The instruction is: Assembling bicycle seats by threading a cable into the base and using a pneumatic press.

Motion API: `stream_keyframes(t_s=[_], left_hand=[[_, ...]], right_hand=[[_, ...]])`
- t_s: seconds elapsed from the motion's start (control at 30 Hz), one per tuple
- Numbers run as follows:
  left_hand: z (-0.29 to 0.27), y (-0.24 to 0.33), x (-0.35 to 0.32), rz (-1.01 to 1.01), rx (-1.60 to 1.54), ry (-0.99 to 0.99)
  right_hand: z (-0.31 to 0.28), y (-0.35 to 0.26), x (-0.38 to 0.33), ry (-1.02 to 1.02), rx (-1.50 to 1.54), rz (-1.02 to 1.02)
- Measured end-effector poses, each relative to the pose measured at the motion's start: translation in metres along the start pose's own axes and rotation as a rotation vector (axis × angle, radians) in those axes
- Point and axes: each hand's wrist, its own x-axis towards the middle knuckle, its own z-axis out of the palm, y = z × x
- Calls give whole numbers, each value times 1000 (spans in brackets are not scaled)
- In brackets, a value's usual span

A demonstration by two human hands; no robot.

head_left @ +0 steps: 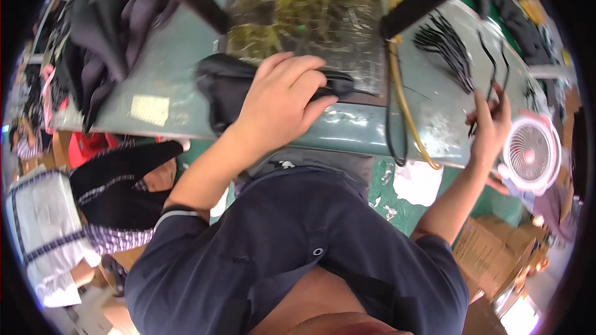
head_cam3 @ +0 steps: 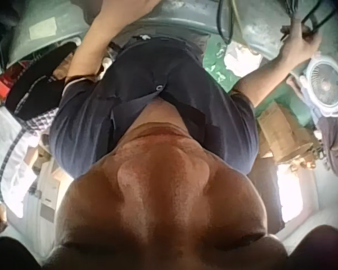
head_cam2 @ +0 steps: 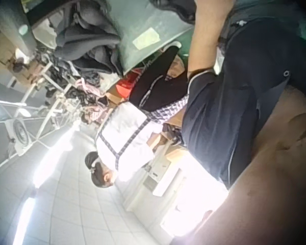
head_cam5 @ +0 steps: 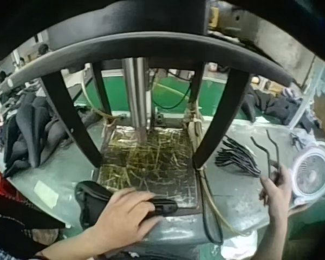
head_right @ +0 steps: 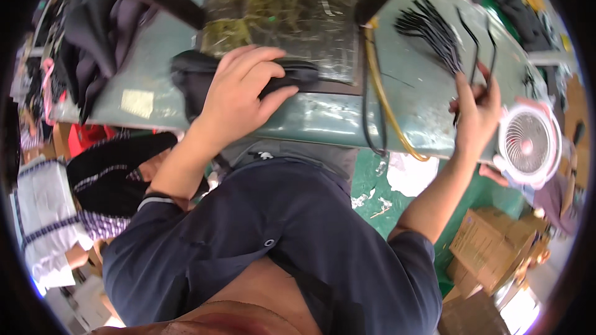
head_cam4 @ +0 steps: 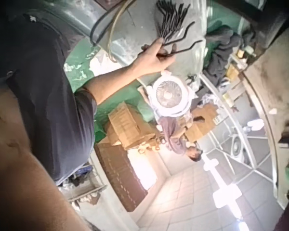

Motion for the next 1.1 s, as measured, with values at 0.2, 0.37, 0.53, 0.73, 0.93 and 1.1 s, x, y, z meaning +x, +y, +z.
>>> stream_keyframes(t_s=[0.2, 0.37, 0.53, 0.73, 0.93, 1.1], left_hand=[[-66, -79, -21, 83, 205, -177], [-37, -89, -42, -50, -148, -85], [1, -65, -32, -309, -169, 154], [5, -61, -36, -411, -385, 219], [26, -60, -43, -466, -509, 392], [29, -56, -42, -533, -543, 443]], right_hand=[[3, 37, -49, 32, 110, -143], [54, 11, -79, -235, 251, -155], [128, -34, -92, -515, 133, -541], [156, -17, -107, -564, 87, -591], [166, -18, -112, -565, 56, -599], [166, -24, -105, -567, -13, -690]])
